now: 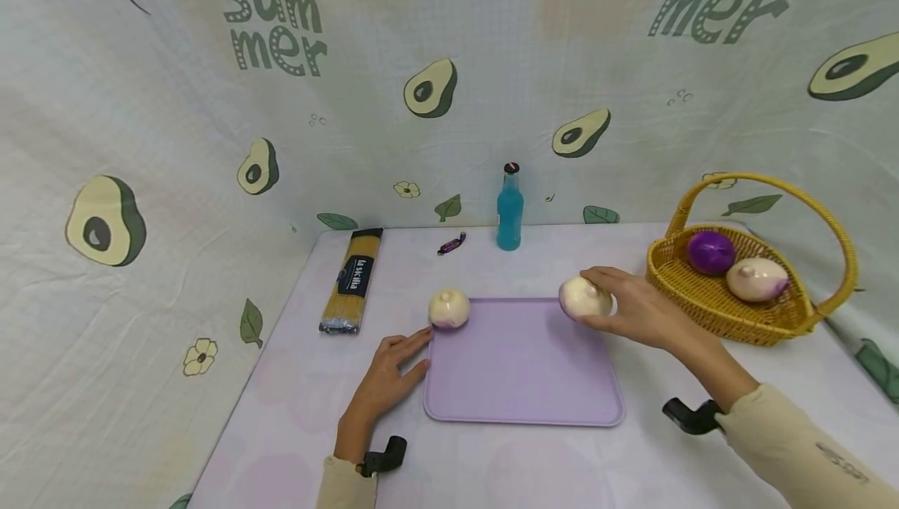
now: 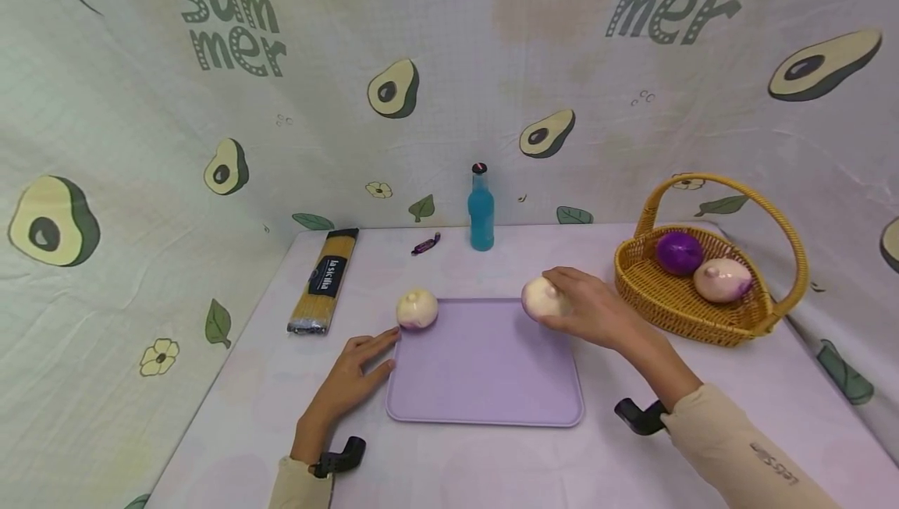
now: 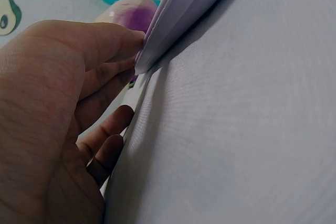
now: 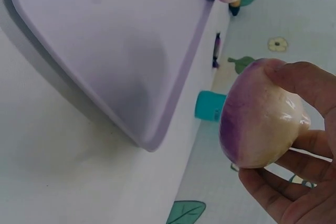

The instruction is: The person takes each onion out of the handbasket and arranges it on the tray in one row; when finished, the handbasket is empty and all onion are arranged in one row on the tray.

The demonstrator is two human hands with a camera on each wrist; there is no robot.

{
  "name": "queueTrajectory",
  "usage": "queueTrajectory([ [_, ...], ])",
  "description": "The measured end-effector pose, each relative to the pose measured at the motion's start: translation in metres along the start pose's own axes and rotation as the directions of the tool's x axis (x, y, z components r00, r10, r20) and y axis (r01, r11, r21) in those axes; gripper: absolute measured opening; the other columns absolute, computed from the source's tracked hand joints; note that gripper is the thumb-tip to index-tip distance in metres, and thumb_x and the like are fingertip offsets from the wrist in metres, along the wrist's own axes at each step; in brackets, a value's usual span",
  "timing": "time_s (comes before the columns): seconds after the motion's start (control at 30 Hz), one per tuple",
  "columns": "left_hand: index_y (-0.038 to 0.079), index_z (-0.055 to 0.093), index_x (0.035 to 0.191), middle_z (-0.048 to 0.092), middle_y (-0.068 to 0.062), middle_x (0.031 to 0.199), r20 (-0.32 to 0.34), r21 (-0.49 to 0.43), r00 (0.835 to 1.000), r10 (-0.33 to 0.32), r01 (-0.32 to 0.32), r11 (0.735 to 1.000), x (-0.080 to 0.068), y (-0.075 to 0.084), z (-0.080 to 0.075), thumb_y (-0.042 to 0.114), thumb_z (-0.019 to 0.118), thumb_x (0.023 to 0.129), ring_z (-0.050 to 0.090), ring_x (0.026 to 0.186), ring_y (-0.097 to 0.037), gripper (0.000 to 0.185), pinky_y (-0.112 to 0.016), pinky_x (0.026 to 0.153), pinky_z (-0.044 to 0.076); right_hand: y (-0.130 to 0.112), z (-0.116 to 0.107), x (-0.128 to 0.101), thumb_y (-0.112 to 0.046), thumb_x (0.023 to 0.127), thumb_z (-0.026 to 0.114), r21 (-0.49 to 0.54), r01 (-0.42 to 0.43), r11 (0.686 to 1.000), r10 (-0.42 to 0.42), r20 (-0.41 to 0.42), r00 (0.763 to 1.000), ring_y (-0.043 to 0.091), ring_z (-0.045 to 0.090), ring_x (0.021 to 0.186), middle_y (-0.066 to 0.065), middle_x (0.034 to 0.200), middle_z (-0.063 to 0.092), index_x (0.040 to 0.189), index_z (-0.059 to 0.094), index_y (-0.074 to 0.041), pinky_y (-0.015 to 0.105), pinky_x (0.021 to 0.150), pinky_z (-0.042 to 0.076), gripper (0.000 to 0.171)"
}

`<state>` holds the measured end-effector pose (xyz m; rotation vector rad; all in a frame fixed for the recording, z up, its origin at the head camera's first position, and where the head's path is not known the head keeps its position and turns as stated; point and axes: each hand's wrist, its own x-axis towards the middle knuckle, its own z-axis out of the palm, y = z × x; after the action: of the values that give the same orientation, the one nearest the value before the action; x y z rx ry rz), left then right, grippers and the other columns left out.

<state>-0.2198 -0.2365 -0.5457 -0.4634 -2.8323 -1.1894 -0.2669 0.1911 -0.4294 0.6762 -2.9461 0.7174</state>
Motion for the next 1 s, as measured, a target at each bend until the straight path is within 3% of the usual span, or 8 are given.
queueTrajectory([
  [1.0, 0.026, 0.057, 0.144, 0.048, 0.014, 0.15, -0.016, 0.003, 1.0, 0.017, -0.017, 1.0, -0.001, -0.005, 0.002, 0.028, 0.069, 0.096, 0.043, 0.124, -0.017, 0.049, -0.051, 0.105, 0.039, -0.013, 0.016, 0.012, -0.038, 0.084, 0.082, 0.054, 0.066, 0.996, -0.067, 0.011, 0.998, 0.045, 0.05, 0.126, 0.024, 0.142, 0.052, 0.139, 0.055, 0.001, 0.061, 0.098, 0.045, 0.073],
])
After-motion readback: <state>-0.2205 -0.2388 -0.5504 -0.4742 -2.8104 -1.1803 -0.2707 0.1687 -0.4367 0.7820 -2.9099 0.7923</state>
